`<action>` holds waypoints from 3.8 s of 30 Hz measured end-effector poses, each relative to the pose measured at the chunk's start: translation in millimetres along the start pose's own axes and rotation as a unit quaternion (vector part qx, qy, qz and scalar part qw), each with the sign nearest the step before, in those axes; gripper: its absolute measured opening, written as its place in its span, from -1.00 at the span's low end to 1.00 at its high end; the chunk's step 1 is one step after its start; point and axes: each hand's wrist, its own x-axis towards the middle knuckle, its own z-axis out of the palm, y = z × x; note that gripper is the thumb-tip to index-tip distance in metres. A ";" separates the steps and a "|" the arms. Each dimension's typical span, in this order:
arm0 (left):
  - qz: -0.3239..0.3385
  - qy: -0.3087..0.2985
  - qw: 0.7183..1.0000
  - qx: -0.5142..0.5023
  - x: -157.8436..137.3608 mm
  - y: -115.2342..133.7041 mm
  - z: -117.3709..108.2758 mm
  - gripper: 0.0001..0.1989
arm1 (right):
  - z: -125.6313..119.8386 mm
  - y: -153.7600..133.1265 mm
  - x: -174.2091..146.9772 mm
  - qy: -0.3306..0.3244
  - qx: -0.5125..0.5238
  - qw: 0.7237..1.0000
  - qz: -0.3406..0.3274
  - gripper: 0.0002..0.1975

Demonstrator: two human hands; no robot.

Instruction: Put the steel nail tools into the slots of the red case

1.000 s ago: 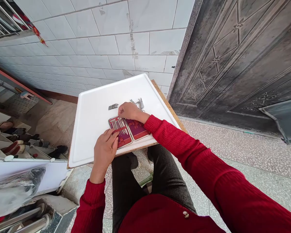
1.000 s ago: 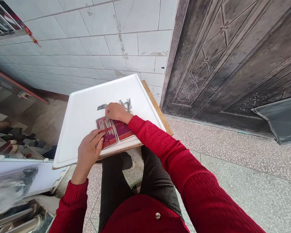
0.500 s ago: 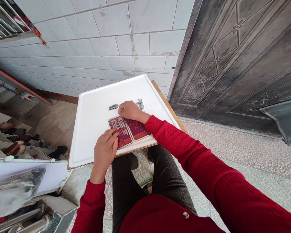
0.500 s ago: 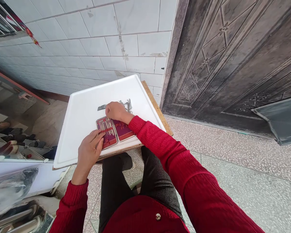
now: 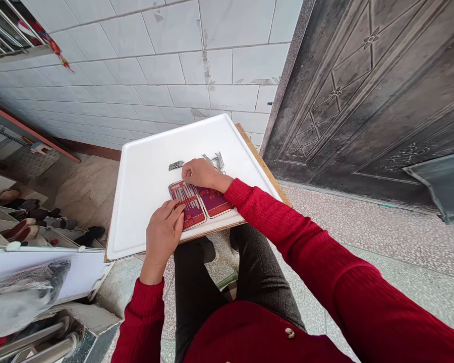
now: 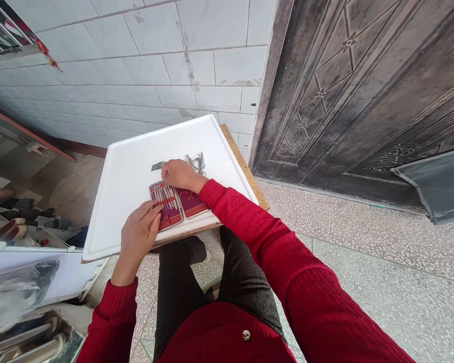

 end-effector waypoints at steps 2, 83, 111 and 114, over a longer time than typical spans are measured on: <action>0.001 0.000 1.000 0.001 0.0 0.1 -0.2 -0.69 | 0.7 0.9 0.5 0.003 -0.003 1.000 0.001 -0.82; -0.029 -0.020 0.999 -0.008 -2.3 15.3 -4.2 -0.65 | -16.5 -47.1 -48.8 -0.202 -0.405 0.868 -0.202 -0.81; -0.040 -0.015 0.999 -0.026 -3.1 14.5 0.2 -0.61 | -0.5 -70.1 -91.3 -0.292 -0.408 0.829 -0.245 -0.79; -0.043 -0.017 0.999 -0.019 -3.6 14.2 0.9 -0.63 | 4.6 -69.3 -91.2 -0.288 -0.404 0.839 -0.222 -0.82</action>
